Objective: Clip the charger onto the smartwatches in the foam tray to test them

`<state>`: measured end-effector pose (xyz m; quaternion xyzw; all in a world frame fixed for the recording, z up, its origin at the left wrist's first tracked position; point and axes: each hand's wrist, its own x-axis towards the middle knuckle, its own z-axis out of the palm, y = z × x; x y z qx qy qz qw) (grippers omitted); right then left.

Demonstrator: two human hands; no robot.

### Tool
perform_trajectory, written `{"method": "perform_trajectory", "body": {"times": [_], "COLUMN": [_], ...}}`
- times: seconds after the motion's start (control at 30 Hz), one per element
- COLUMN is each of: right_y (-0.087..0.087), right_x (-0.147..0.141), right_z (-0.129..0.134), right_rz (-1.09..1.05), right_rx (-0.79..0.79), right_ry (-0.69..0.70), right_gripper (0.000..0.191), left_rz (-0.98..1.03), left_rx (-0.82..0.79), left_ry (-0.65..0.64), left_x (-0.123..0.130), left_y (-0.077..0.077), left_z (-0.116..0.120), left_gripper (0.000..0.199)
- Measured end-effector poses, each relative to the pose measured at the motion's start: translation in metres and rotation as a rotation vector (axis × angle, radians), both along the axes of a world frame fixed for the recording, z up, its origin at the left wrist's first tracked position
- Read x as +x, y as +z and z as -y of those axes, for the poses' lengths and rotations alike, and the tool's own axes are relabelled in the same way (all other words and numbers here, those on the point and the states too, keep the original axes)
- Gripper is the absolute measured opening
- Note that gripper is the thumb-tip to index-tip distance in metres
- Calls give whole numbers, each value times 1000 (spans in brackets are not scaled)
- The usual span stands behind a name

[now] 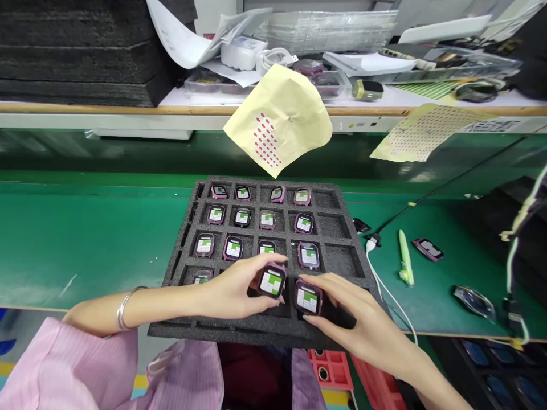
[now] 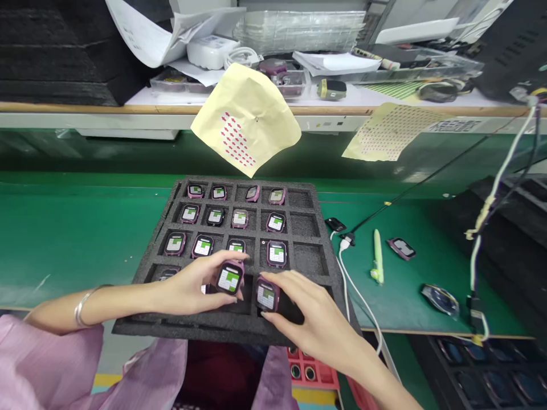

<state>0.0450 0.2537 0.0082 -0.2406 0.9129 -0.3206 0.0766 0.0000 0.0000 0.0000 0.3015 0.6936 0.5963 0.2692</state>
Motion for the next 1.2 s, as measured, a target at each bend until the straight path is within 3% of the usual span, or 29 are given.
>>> {"method": "perform_trajectory", "body": {"times": [0.13,0.3,0.37,0.47,0.53,0.57,0.63,0.73,0.87,0.97,1.1,1.2], "right_y": [9,10,4,-16,-32,-39,-48,-47,-27,-12,3,10], "right_x": [1,2,-1,-7,-11,-12,-13,-11,-2,11,30,30], "right_z": [-4,-22,-38,-65,-76,-77,-72,-57,-42,-36,-14,25], "right_rz": [-26,-85,-178,-211,-94,-37,23,-7,69,148,96,140], "right_rx": [150,133,104,82,9,-45,-150,-233,-374,-522,-550,-534], "right_ry": [54,-53,-229,-547,-612,-606,-591,-647,-727,-817,-840,-701], "right_gripper": [50,50,48,57,59,57,49,41,40,43,46,52], "left_rz": [-562,-775,-789,-757,-694,-624,-453,-336,-319,-182,178,275], "left_rx": [-310,-429,-487,-728,-846,-865,-825,-712,-576,-373,-100,-35], "left_ry": [-110,-110,8,434,669,689,616,594,693,749,897,1170], "left_x": [-2,-7,-7,2,13,19,29,37,36,38,48,64], "left_y": [-3,7,9,1,-12,-19,-32,-42,-35,-21,-2,9], "left_z": [-1,11,33,81,111,121,131,125,110,109,139,184], "left_gripper": [55,81,86,80,81,78,67,59,58,59,65,68]}}
